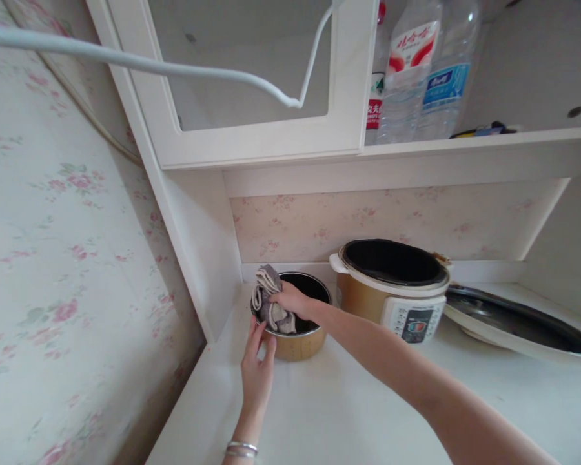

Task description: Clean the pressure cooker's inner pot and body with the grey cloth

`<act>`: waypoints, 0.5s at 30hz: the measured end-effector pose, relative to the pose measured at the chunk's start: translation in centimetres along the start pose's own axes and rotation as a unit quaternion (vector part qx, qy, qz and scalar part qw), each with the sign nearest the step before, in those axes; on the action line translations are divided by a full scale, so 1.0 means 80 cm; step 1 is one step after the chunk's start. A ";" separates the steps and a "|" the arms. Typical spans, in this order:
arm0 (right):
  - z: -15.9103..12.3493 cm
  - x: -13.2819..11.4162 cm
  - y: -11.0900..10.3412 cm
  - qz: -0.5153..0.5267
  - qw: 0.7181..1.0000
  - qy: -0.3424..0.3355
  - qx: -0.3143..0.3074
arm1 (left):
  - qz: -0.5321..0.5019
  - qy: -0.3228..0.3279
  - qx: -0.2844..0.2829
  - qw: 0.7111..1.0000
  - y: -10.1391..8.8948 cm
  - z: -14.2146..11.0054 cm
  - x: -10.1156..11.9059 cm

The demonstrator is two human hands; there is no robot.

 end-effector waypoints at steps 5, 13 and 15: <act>-0.052 -0.013 -0.037 0.151 0.979 -0.046 0.128 | -0.002 0.018 -0.012 1.000 -0.002 0.000 0.002; -0.208 0.006 -0.077 0.398 0.900 -0.080 0.158 | -0.047 0.014 -0.010 0.999 -0.001 -0.002 0.010; -0.241 0.026 -0.076 0.393 0.896 -0.073 0.194 | -0.044 0.012 -0.007 0.999 -0.001 -0.003 0.014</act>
Point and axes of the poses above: each hand's wrist, its own z-axis towards the middle knuckle, its own y-axis out of the palm, x = y × z, the point moved 4 cm from there along z, towards the middle knuckle, and after that the axes turned 15 degrees about -x, right-handed, at the moved point
